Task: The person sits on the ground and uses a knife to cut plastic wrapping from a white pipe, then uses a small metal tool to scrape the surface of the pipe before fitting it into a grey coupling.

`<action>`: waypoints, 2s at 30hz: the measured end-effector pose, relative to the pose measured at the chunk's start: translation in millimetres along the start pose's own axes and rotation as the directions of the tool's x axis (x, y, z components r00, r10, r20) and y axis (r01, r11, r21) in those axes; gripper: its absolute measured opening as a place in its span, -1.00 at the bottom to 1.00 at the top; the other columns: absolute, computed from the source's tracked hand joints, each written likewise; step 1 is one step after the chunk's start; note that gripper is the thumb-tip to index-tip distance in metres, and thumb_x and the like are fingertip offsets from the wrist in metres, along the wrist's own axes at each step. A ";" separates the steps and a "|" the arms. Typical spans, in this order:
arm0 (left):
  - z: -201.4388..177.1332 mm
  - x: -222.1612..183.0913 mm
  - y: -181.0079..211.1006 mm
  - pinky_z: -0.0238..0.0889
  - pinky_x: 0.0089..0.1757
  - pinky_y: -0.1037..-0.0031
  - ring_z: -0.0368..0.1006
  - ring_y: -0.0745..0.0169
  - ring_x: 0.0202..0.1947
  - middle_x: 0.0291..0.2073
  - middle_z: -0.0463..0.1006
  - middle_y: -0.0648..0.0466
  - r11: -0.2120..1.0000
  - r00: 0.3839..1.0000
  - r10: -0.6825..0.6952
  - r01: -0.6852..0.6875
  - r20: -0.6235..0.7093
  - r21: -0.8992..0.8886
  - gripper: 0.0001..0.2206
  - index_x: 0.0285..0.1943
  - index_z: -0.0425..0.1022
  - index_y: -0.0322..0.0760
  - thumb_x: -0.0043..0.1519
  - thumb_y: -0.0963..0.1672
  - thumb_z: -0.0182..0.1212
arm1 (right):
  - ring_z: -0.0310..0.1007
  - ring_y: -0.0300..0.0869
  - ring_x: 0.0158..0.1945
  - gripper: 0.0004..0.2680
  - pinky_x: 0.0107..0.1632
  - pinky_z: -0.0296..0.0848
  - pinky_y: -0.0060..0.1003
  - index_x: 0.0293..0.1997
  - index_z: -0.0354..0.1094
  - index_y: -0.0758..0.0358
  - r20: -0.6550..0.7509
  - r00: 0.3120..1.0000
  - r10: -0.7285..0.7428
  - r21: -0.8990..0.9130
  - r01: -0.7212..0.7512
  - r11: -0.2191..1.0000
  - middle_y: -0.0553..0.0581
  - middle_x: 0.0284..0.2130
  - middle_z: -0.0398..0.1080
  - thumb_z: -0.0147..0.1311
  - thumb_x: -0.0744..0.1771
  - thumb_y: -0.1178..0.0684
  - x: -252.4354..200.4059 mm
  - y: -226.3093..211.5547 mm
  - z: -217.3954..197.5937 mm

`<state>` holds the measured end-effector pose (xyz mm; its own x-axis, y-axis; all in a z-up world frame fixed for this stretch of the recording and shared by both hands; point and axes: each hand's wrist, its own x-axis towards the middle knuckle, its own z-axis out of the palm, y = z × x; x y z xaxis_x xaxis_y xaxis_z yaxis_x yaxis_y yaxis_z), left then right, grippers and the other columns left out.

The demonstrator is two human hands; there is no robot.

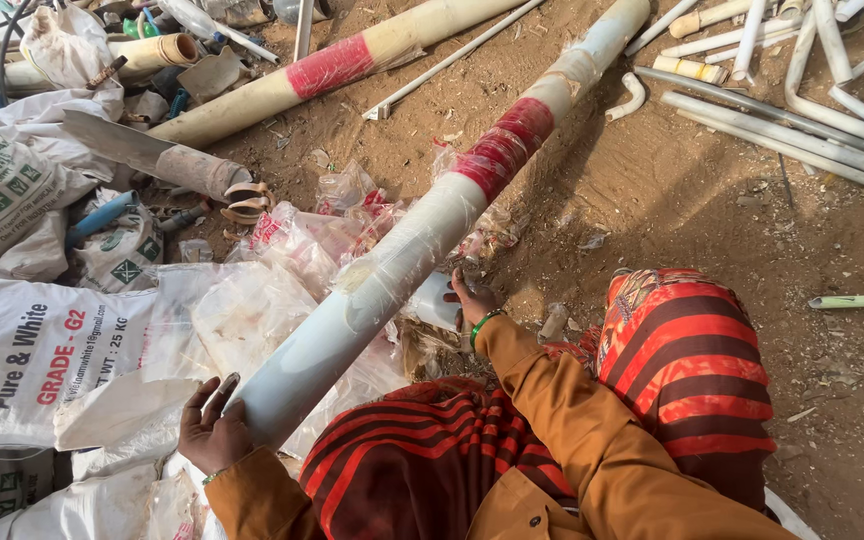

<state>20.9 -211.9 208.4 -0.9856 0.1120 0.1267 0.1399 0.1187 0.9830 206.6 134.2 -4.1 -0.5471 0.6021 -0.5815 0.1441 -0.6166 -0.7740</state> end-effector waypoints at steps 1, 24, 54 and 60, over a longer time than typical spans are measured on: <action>4.9 -13.7 17.0 0.41 -0.13 0.53 0.60 0.14 -0.01 -0.02 0.64 -0.26 1.000 0.999 0.015 -0.014 0.029 -0.023 -0.59 0.14 0.44 -0.49 0.08 -0.39 0.04 | 0.30 -0.29 -0.66 -0.48 -0.57 0.37 -0.32 0.03 0.41 0.19 0.098 0.995 -0.033 0.068 0.026 0.997 0.02 -0.27 0.58 -0.02 0.29 -0.51 -18.6 -5.6 8.4; 118.8 -326.4 271.4 0.36 0.32 0.28 0.40 -0.09 0.42 0.44 0.37 -0.17 0.747 0.409 0.661 -0.441 0.629 -0.498 -0.41 0.35 0.34 -0.28 0.12 -0.43 -0.05 | 0.42 -0.22 -0.54 -0.47 -0.47 0.44 -0.30 -0.05 0.39 0.21 0.253 0.886 -0.390 0.472 0.239 0.849 0.05 -0.48 0.43 0.02 0.30 -0.56 -192.7 -104.8 -171.8; 348.2 -536.3 127.3 -0.02 0.41 -0.20 0.20 -0.13 0.45 0.26 0.44 0.12 -0.155 -0.762 0.637 -0.275 0.117 -0.949 -0.75 0.20 0.52 -0.04 0.34 -0.12 0.26 | 0.45 -0.07 -0.22 -0.43 -0.23 0.49 -0.15 0.26 0.29 0.44 -0.215 0.973 -0.080 -0.254 0.023 0.967 0.31 -0.17 0.48 -0.04 0.34 -0.37 -320.4 -33.1 -574.8; 392.4 -440.5 145.1 0.15 0.39 0.07 0.33 0.04 0.40 0.23 0.52 0.10 0.353 -0.504 0.724 -0.317 0.471 -0.880 -0.75 0.20 0.53 -0.07 0.34 -0.14 0.26 | 0.59 0.16 -0.18 -0.32 -0.12 0.59 0.09 0.35 0.21 0.25 -0.247 0.962 0.118 -0.443 -0.220 0.869 0.47 -0.05 0.49 0.32 0.13 -0.22 -297.9 34.7 -530.9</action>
<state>512.7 143.1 243.1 0.6427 0.4947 0.5850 0.2780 -0.8621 0.4236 812.3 202.7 9.3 -0.3058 0.6315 -0.7125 0.6111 -0.4437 -0.6555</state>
